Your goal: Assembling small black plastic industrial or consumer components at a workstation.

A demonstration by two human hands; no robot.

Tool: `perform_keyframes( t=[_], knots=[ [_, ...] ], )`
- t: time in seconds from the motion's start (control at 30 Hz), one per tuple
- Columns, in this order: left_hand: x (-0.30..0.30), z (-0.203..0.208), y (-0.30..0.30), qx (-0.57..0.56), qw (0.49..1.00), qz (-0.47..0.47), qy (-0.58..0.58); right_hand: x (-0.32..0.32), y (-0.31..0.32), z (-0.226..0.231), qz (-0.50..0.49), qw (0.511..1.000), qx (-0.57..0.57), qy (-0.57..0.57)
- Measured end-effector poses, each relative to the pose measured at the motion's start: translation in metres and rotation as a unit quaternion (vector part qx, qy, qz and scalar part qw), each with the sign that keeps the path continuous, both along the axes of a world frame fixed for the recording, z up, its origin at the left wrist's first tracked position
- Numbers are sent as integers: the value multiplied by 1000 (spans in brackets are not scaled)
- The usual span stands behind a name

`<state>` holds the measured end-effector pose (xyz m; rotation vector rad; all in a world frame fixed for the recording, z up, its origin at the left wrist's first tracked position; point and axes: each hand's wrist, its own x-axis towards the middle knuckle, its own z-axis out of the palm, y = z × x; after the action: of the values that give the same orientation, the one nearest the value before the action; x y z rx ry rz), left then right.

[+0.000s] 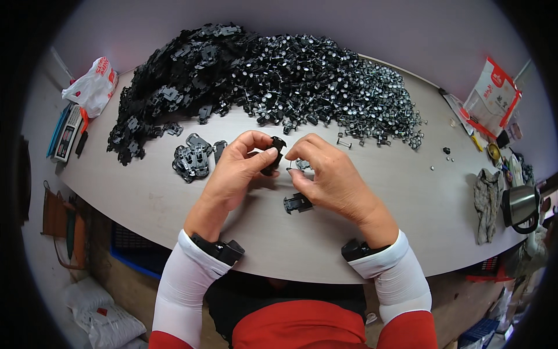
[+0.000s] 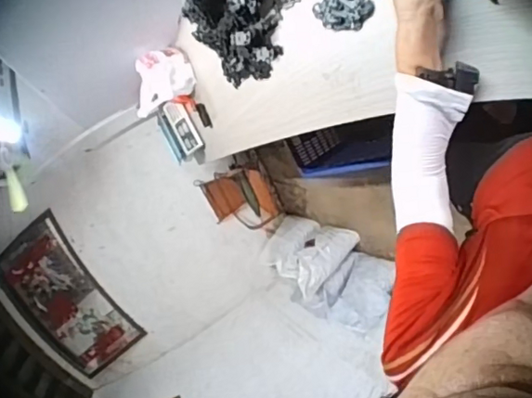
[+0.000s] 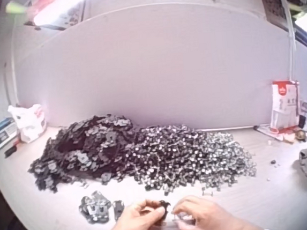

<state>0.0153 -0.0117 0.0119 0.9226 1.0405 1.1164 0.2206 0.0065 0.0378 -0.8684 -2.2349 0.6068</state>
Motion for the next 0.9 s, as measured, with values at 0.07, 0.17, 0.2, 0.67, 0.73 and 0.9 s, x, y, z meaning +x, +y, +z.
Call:
perform_keyframes(
  t=[0.07,0.17,0.2,0.67,0.73,0.9],
  knots=[
    [7,-1,-5,-4,998,17,-58,-3,1,-3,2,1000,25,1],
    [6,-2,-6,-24,999,-22,-42,-4,1,-4,-4,999,33,8],
    [5,0,-6,-31,998,-38,-29,-4,1,-4,-6,1000,23,7],
    [6,-7,-7,-34,991,69,-109,-10,-5,0,-14,998,66,3],
    [8,-14,-6,-28,991,68,-116,-10,-4,-1,-15,997,78,-16],
    [10,-16,-8,-50,987,83,-129,-14,-5,-3,-17,999,35,-8]
  ],
)
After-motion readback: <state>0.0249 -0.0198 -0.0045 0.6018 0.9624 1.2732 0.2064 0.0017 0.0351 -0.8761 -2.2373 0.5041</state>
